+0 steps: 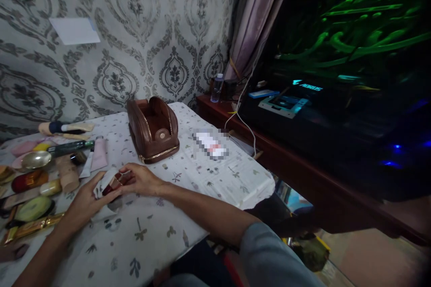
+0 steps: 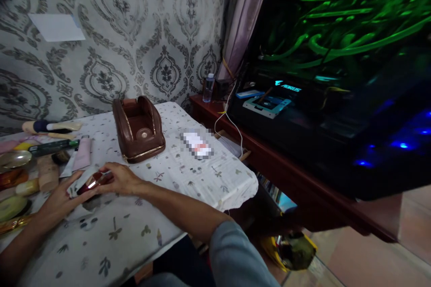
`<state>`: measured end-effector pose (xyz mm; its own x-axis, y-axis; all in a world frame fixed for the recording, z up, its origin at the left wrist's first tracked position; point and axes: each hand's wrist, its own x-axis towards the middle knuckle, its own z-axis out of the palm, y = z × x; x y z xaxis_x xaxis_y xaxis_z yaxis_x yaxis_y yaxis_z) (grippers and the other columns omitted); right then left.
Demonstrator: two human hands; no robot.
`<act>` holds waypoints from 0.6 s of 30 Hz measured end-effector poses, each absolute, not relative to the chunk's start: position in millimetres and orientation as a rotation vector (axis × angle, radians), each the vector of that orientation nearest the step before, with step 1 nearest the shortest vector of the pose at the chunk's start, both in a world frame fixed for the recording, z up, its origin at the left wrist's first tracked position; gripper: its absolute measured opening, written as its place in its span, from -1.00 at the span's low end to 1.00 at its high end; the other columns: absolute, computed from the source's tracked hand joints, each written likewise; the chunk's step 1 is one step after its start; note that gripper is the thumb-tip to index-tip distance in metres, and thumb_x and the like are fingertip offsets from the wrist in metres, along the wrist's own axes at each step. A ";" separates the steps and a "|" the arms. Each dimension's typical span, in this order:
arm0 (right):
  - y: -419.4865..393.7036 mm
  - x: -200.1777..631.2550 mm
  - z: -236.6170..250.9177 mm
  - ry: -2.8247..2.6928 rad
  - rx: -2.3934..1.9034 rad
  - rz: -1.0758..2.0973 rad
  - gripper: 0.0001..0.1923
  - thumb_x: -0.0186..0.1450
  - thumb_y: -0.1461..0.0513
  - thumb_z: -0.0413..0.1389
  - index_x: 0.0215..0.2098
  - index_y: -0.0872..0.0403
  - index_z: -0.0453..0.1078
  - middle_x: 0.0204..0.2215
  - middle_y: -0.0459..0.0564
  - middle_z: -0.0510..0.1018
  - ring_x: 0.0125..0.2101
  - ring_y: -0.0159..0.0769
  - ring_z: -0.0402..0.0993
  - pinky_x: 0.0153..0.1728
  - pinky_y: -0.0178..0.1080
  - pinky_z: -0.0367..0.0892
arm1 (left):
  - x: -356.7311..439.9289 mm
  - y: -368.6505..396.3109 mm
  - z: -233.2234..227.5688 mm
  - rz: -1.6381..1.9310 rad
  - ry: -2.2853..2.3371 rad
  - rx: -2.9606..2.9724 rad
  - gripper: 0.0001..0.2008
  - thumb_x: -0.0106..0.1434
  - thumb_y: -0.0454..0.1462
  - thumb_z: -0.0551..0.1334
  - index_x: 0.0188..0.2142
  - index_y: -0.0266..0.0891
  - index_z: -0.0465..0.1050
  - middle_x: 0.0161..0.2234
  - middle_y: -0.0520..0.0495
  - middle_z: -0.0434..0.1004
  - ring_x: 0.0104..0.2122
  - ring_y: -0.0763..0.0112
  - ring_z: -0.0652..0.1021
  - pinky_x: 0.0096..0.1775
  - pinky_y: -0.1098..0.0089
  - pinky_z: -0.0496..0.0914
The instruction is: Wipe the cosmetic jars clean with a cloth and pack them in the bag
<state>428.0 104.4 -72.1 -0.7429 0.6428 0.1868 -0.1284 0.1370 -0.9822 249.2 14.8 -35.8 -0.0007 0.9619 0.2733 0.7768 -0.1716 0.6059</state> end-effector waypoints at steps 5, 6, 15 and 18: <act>106.0 427.5 -72.6 -1.769 -0.457 1.744 -0.35 -0.09 0.15 0.46 -0.08 0.04 0.36 -0.28 -0.12 0.50 -0.28 -0.37 0.48 -0.18 -0.27 0.41 | 233.9 15.5 -44.0 0.884 1.672 1.912 -0.52 0.06 0.00 0.36 -0.08 -0.12 0.40 -0.23 -0.02 0.61 -0.28 0.20 0.61 -0.27 0.34 0.50; 105.9 427.6 -72.0 -1.753 -0.453 1.781 -0.34 -0.10 0.14 0.46 -0.07 0.04 0.35 -0.29 -0.14 0.50 -0.29 -0.38 0.48 -0.16 -0.27 0.40 | 234.6 14.6 -42.9 0.879 1.664 1.908 -0.51 0.05 -0.03 0.37 -0.06 -0.12 0.39 -0.21 -0.02 0.61 -0.26 0.20 0.60 -0.24 0.33 0.50; 105.9 429.1 -61.9 -1.849 -0.587 1.586 -0.45 0.07 0.03 0.35 -0.06 0.13 0.42 -0.27 -0.01 0.55 -0.25 -0.29 0.48 -0.17 -0.21 0.36 | 258.6 3.6 -32.8 0.749 1.945 2.328 -0.52 0.17 -0.18 0.32 0.05 -0.22 0.29 -0.03 -0.19 0.48 -0.01 0.11 0.49 -0.07 0.21 0.43; 107.0 431.1 -62.0 -1.917 -0.630 1.495 -0.45 0.06 0.01 0.36 -0.09 0.16 0.46 -0.28 -0.01 0.55 -0.26 -0.29 0.45 -0.21 -0.23 0.33 | 260.7 -0.7 -32.9 0.654 1.950 2.450 -0.49 0.23 -0.17 0.29 0.13 -0.20 0.24 0.04 -0.21 0.42 0.05 0.10 0.44 -0.07 0.22 0.44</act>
<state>431.1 107.0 -62.0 -0.6944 0.6967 0.1799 -0.0049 0.2454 -0.9694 260.7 -0.7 -32.9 0.1740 0.9211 0.3482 0.9447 -0.2560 0.2050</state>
